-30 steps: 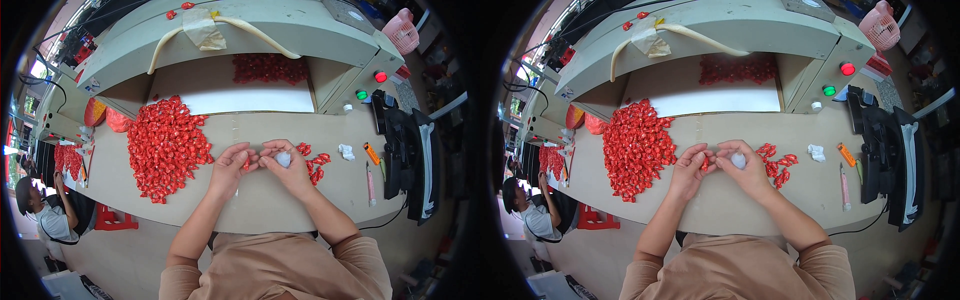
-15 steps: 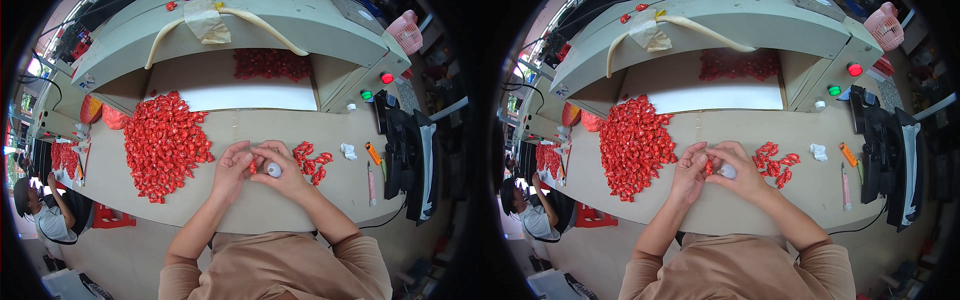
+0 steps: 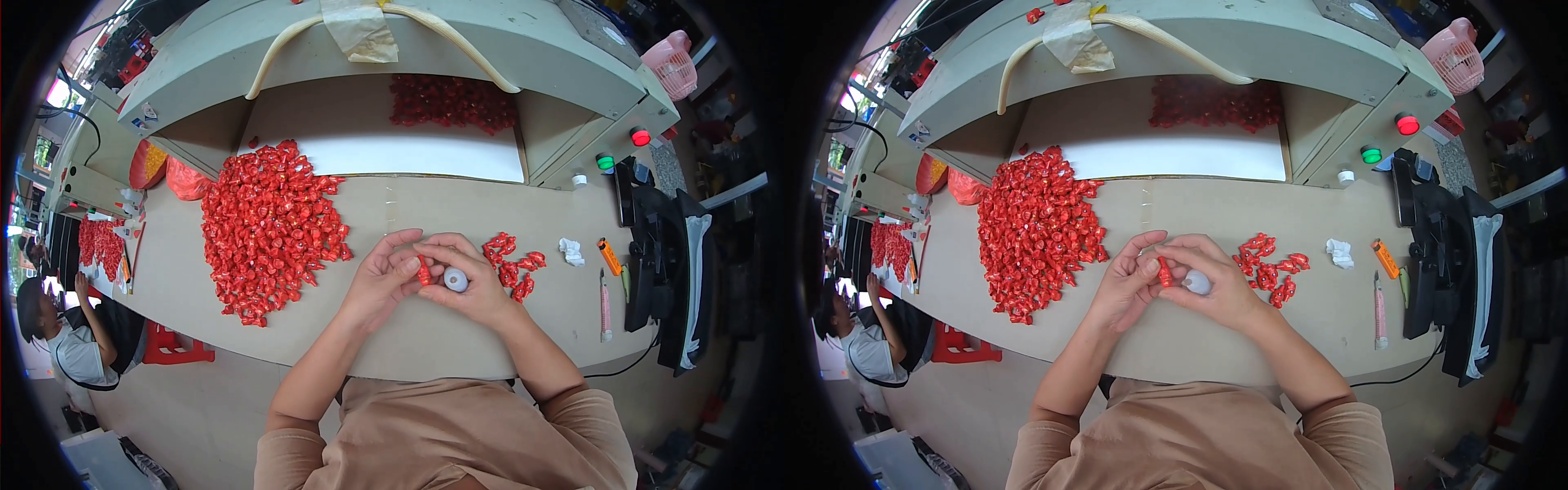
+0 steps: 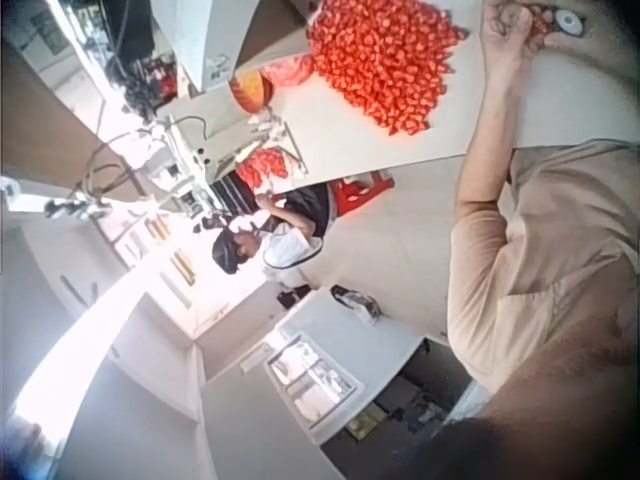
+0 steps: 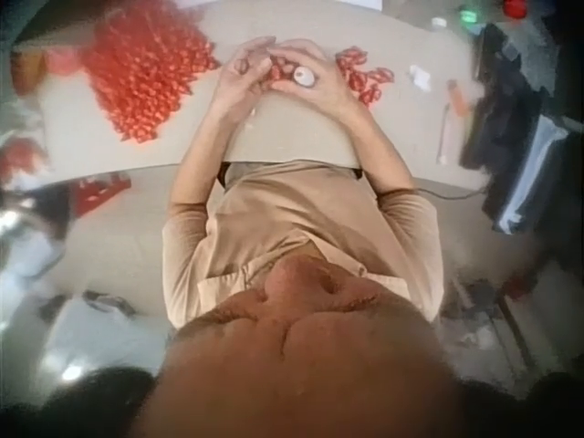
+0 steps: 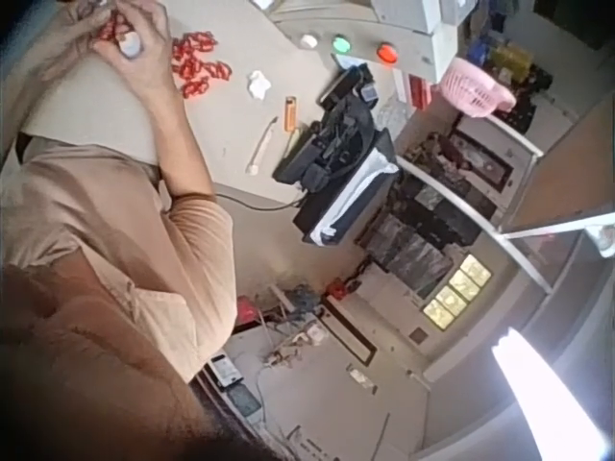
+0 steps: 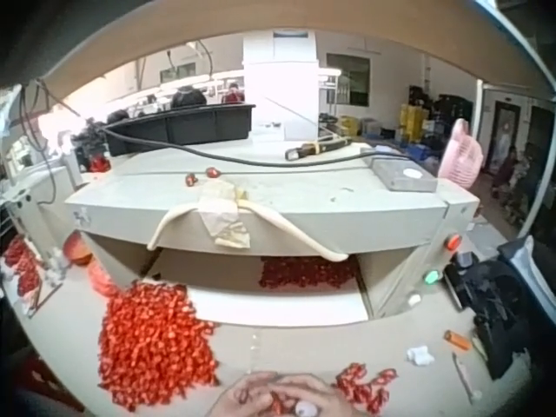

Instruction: The person applies glue from a bottle to small red toy components, then assembles them by hand.

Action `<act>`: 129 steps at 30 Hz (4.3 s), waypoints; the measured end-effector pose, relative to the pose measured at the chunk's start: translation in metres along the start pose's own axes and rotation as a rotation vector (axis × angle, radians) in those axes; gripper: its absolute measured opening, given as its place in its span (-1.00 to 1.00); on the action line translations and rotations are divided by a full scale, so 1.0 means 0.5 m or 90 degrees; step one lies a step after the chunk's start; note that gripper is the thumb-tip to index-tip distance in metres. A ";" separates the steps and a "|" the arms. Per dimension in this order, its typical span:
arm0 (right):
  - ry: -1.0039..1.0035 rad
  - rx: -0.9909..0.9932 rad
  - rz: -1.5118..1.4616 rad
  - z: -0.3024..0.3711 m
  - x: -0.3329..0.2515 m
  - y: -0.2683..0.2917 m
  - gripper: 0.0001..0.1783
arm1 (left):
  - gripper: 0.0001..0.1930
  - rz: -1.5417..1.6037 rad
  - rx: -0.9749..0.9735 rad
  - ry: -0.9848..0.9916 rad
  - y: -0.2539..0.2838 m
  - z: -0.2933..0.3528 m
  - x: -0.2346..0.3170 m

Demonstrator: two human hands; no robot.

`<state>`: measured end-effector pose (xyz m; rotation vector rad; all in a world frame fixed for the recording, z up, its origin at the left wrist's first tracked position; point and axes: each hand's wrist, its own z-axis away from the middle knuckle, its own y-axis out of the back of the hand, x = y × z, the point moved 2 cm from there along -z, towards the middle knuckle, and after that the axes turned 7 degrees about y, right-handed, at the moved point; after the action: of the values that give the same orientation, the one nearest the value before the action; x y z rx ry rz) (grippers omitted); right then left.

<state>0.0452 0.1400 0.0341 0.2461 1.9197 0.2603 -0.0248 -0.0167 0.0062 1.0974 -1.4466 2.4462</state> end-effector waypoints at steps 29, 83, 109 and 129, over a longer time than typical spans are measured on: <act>-0.059 0.029 0.002 0.003 -0.006 -0.005 -0.39 | -0.51 -0.047 -0.009 0.017 0.003 -0.004 -0.008; 0.322 0.042 0.035 0.063 -0.075 -0.044 -0.48 | -0.65 -0.921 0.104 -0.255 -0.077 -0.084 -0.072; 0.226 0.034 0.054 0.056 -0.080 -0.040 -0.37 | -0.76 -0.992 0.344 -0.434 0.048 -0.213 0.240; 0.122 0.054 0.037 0.036 -0.042 -0.019 -0.33 | -0.78 -1.092 0.274 -0.097 0.091 -0.068 0.322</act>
<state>0.0691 0.1260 0.0435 0.3452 2.1175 0.2487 -0.1804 -0.0570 0.0633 1.5376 0.2814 1.2779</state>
